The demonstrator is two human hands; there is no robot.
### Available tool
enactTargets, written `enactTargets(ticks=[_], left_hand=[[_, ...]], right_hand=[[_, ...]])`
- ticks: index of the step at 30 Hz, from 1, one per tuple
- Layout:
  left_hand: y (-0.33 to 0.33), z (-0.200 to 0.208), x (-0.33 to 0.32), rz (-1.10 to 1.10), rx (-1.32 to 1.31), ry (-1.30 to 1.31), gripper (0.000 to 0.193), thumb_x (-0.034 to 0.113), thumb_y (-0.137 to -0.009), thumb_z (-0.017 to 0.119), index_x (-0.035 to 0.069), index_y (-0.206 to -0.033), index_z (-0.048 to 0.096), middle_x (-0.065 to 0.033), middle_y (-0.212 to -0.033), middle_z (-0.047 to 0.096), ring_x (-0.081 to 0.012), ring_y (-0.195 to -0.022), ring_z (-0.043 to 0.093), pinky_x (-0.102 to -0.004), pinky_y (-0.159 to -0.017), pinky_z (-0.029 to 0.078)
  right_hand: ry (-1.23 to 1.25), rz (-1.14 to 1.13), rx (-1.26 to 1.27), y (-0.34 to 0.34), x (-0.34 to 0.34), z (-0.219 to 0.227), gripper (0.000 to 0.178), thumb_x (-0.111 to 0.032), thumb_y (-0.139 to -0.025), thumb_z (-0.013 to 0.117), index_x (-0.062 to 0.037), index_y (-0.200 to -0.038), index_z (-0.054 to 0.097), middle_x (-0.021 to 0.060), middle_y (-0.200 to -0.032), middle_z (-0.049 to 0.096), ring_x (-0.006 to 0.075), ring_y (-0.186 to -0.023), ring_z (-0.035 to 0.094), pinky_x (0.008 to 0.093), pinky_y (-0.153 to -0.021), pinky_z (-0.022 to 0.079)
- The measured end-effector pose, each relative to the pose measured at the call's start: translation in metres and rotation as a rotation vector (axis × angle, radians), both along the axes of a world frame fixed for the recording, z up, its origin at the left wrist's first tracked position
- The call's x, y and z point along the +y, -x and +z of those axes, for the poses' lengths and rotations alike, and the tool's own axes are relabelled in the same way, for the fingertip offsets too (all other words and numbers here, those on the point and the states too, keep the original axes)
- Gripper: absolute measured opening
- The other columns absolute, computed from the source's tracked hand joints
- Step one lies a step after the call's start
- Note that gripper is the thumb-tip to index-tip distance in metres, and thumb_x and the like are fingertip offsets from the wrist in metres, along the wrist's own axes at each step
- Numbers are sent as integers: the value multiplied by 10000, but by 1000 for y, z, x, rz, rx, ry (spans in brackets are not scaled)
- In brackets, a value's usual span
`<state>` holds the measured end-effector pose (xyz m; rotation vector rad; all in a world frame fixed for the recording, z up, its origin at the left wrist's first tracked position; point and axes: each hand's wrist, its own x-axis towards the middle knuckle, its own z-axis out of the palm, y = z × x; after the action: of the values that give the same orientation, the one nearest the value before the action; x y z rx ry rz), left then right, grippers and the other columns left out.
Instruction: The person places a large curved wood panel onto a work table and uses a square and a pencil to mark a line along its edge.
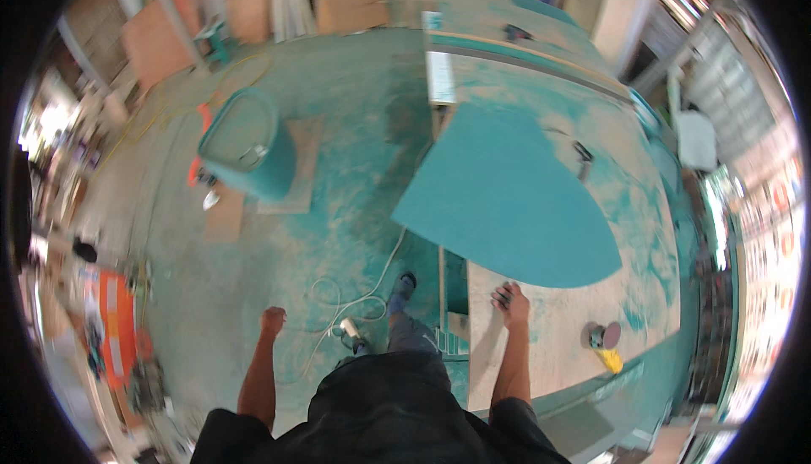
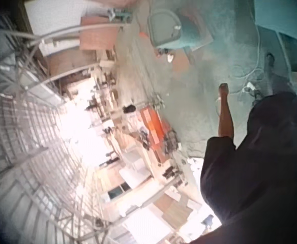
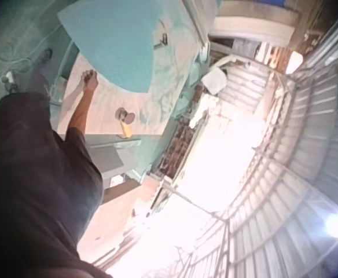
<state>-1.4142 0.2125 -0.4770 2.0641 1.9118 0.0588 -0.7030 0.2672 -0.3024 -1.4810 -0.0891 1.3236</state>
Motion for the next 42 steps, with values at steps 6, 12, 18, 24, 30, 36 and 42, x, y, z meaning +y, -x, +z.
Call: enactTargets(ticks=[6, 12, 18, 24, 30, 36, 42], left_hand=[[-184, 60, 141, 735, -1210, 513, 305, 301, -913, 580, 57, -1081, 651, -98, -947, 708, -227, -841, 679, -366, -718, 526], [-307, 132, 312, 234, -743, 181, 339, 305, -932, 603, -28, -982, 645, -104, -853, 675, -219, -809, 646, -367, -696, 486], [-390, 144, 403, 88, -767, 119, 462, 375, -916, 645, -47, -1096, 594, -181, -933, 658, -303, -864, 634, -410, -775, 483], [-375, 119, 422, -99, -591, 178, 544, 371, -899, 681, -70, -1197, 569, -207, -963, 658, -321, -856, 632, -406, -780, 490], [-312, 120, 496, -112, -537, 237, 561, 341, -912, 669, -100, -1234, 540, -216, -996, 663, -342, -878, 639, -421, -797, 495], [-259, 115, 595, -75, -450, 25, 477, 294, -930, 633, -65, -1235, 556, -243, -1168, 622, -376, -1088, 594, -445, -942, 459], [-259, 112, 651, -175, -462, -187, 437, 310, -941, 614, -16, -1231, 586, -232, -1244, 596, -395, -1145, 561, -459, -967, 440]], right_hand=[[136, -242, -236, 18, 34, 5, 403, -349, -955, 574, 51, -906, 602, 126, -763, 671, 243, -618, 676, 349, -552, 571], [230, -283, -187, 26, 57, 20, 306, -249, -907, 615, 52, -854, 618, 148, -736, 685, 235, -592, 680, 334, -535, 574], [288, -213, -131, 11, 65, 27, 307, -231, -914, 623, 66, -838, 621, 155, -731, 687, 233, -568, 674, 324, -495, 554], [322, -214, -238, 18, 69, 21, 298, -213, -920, 633, 59, -802, 661, 129, -703, 689, 198, -562, 668, 306, -505, 551], [412, -49, -251, 84, 88, 28, 401, -324, -904, 661, 58, -787, 684, 112, -701, 695, 178, -573, 670, 289, -527, 550], [494, -397, -162, 137, 91, 45, 550, -428, -914, 632, 120, -884, 669, 170, -753, 701, 224, -627, 692, 338, -543, 571], [497, -464, 0, 175, 96, 37, 525, -386, -927, 637, 122, -1058, 625, 194, -933, 691, 263, -726, 701, 352, -551, 574]])
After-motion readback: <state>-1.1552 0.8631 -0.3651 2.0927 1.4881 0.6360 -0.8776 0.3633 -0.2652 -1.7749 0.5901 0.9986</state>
